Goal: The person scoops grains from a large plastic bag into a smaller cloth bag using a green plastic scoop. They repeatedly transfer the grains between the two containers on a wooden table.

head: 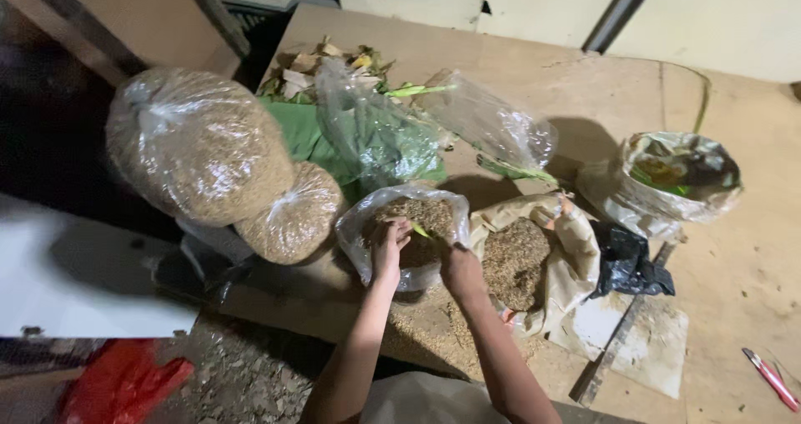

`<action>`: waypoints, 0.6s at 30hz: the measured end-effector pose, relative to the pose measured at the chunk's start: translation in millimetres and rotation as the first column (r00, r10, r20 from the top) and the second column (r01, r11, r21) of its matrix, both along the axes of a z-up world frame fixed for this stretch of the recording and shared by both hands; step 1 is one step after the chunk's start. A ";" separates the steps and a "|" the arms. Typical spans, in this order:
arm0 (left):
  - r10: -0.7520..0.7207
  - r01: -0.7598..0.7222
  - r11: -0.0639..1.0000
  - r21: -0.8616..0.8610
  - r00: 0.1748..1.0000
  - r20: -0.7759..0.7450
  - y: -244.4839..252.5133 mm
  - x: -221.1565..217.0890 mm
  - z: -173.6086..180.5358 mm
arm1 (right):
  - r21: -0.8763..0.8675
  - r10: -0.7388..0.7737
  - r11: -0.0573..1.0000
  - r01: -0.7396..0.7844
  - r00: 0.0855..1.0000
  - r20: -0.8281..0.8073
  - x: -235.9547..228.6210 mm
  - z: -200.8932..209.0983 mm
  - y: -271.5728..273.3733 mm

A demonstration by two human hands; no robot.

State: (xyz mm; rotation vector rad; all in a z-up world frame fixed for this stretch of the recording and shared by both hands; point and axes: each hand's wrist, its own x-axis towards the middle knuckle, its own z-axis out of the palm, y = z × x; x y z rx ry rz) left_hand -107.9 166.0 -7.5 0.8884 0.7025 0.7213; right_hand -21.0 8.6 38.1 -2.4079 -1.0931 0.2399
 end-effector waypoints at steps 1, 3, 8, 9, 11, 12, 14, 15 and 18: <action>0.001 -0.001 1.000 0.010 1.000 0.002 -4.8 4.9 -0.1 | 0.059 -0.013 0.998 0.011 0.999 0.036 -4.9 -0.3 -1.8; 0.011 -0.011 0.999 0.050 1.000 0.014 -11.0 20.3 4.6 | 0.188 -0.055 0.982 0.033 0.992 0.112 -9.4 2.6 -5.8; -0.046 0.036 0.988 0.152 0.997 0.061 -32.4 53.2 12.4 | 0.325 -0.297 0.888 0.324 0.946 -0.132 1.4 4.0 -35.7; -0.113 0.111 0.988 0.107 0.993 0.017 -39.0 60.4 13.5 | 0.346 -0.341 0.858 0.381 0.924 -0.174 7.8 3.5 -44.5; -0.247 0.248 0.969 0.009 0.967 -0.067 -56.7 75.6 15.4 | 0.421 -0.394 0.816 0.396 0.914 -0.097 21.1 0.9 -63.2; -0.249 0.249 0.967 0.046 0.968 0.002 -65.5 81.7 14.3 | 0.455 -0.421 0.795 0.401 0.905 -0.061 24.6 -2.8 -72.4; -0.256 0.241 0.964 0.117 0.956 0.141 -84.2 92.9 9.7 | 0.359 -0.505 0.783 0.508 0.856 -0.110 31.9 -13.0 -89.5; -0.308 0.282 0.940 0.190 0.943 0.124 -92.1 99.4 6.4 | 0.308 -0.546 0.771 0.558 0.827 -0.133 35.6 -19.0 -98.5; -0.405 0.381 0.870 0.312 0.914 0.014 -113.4 113.8 -12.5 | 0.229 -0.608 0.753 0.617 0.786 -0.116 43.9 -42.5 -125.4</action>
